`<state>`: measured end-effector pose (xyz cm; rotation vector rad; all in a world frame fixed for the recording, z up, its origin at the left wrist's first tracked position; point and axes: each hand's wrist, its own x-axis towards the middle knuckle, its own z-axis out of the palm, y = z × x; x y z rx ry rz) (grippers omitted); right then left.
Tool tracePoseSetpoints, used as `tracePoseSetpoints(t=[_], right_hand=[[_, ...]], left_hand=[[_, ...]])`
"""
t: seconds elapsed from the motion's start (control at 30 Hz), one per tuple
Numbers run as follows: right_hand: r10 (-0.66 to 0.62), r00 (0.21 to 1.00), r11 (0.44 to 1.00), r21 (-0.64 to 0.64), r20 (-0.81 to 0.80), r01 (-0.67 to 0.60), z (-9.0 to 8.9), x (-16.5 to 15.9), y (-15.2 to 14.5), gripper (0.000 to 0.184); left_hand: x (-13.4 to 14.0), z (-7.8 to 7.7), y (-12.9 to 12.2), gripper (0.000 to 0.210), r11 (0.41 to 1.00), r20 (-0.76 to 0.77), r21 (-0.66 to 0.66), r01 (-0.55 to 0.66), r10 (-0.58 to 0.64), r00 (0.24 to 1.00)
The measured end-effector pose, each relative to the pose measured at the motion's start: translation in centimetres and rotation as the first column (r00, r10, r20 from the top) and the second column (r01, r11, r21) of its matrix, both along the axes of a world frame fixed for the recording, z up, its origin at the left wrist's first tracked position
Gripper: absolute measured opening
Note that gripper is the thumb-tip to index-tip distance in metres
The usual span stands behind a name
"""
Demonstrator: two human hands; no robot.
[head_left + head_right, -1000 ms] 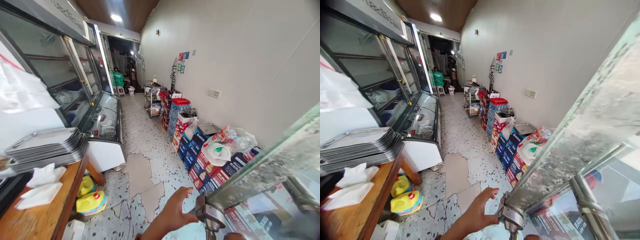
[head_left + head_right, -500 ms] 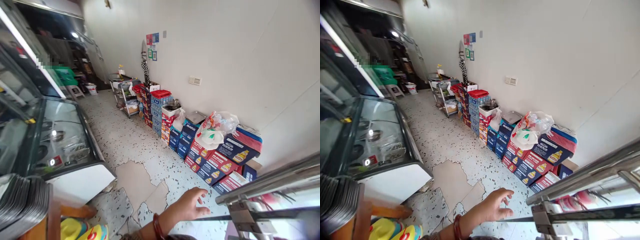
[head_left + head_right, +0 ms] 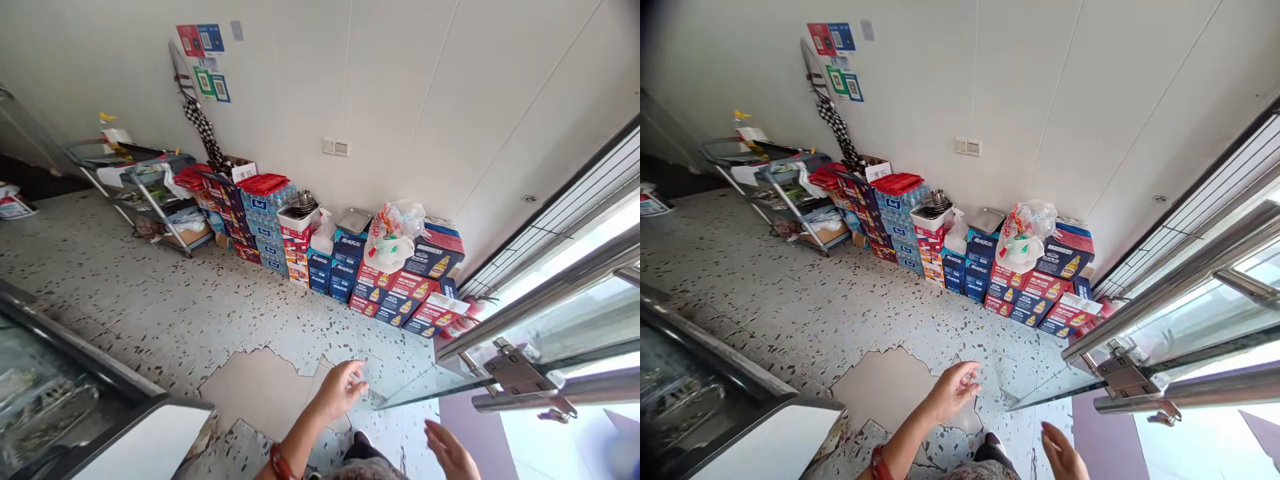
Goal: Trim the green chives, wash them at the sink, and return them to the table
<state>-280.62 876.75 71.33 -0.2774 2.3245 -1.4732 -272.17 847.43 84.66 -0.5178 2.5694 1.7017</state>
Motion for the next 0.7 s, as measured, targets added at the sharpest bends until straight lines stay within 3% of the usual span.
tracePoseSetpoints(t=[0.23,0.37,0.47,0.57,0.63,0.7], right_hand=[[0.266,0.964,0.96,-0.091,-0.013,-0.266,4.0,-4.2,-14.4,0.054],[0.443,0.895,0.892,-0.075,-0.051,-0.446,3.1,-5.9,-20.7,0.052],[0.573,0.819,0.818,-0.058,-0.013,-0.573,2.1,-7.8,-24.8,0.056],[0.736,0.677,0.677,-0.004,0.008,-0.736,2.6,-11.3,-30.6,0.057],[0.849,0.528,0.528,0.03,0.008,-0.849,3.6,-13.5,-36.0,0.058],[0.939,0.342,0.34,0.057,0.028,-0.939,4.6,-14.6,-41.8,0.057]], left_hand=[[0.4,0.2,-6.5,0.051,0.995,0.049,0.056,-0.078,0.075,0.996],[2.4,-1.2,-10.2,0.049,0.961,0.109,0.026,-0.276,0.272,0.956],[3.6,-1.9,-11.2,0.047,0.881,0.165,-0.045,-0.47,0.471,0.867],[3.0,-1.0,-12.9,0.043,0.75,0.168,-0.116,-0.651,0.661,0.732],[2.9,0.3,-15.0,0.043,0.657,0.151,-0.137,-0.741,0.753,0.64],[3.8,1.4,-16.5,0.043,0.512,0.132,-0.142,-0.847,0.858,0.496]])
